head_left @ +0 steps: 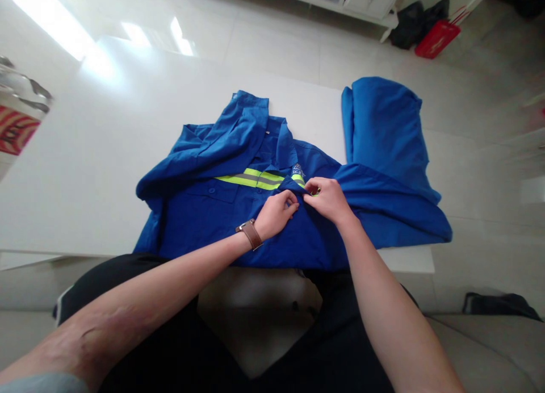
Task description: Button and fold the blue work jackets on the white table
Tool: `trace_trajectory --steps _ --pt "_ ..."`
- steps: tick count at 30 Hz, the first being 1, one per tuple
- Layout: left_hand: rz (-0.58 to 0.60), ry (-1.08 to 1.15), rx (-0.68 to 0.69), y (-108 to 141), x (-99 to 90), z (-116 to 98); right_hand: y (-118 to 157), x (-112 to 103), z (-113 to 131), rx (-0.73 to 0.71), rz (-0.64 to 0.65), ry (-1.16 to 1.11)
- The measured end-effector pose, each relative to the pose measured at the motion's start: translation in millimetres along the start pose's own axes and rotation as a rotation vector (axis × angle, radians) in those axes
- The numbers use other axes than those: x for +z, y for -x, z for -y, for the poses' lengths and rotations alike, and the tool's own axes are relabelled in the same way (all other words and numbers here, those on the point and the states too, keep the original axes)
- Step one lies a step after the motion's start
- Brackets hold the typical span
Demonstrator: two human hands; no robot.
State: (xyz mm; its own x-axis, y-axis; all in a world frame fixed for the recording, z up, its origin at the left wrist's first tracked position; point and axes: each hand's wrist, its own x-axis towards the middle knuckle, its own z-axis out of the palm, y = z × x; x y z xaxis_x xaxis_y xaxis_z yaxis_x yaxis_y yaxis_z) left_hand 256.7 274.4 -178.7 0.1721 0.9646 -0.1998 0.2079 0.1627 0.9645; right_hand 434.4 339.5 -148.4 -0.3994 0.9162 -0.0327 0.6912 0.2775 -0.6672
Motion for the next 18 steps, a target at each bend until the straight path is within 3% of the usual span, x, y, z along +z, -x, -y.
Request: trace_trajectory --steps 4,10,18 --pt "0.072 0.241 -0.107 -2 -6.2 -5 1 -3 4 0.091 0.118 -0.217" --pt "0.119 0.539 -0.36 -2 -14.0 -7 4 0 2 0.217 0.187 -0.447" --pt "0.033 0.878 -0.562 -2 -11.2 -9 7 1 1 0.273 0.202 -0.539"
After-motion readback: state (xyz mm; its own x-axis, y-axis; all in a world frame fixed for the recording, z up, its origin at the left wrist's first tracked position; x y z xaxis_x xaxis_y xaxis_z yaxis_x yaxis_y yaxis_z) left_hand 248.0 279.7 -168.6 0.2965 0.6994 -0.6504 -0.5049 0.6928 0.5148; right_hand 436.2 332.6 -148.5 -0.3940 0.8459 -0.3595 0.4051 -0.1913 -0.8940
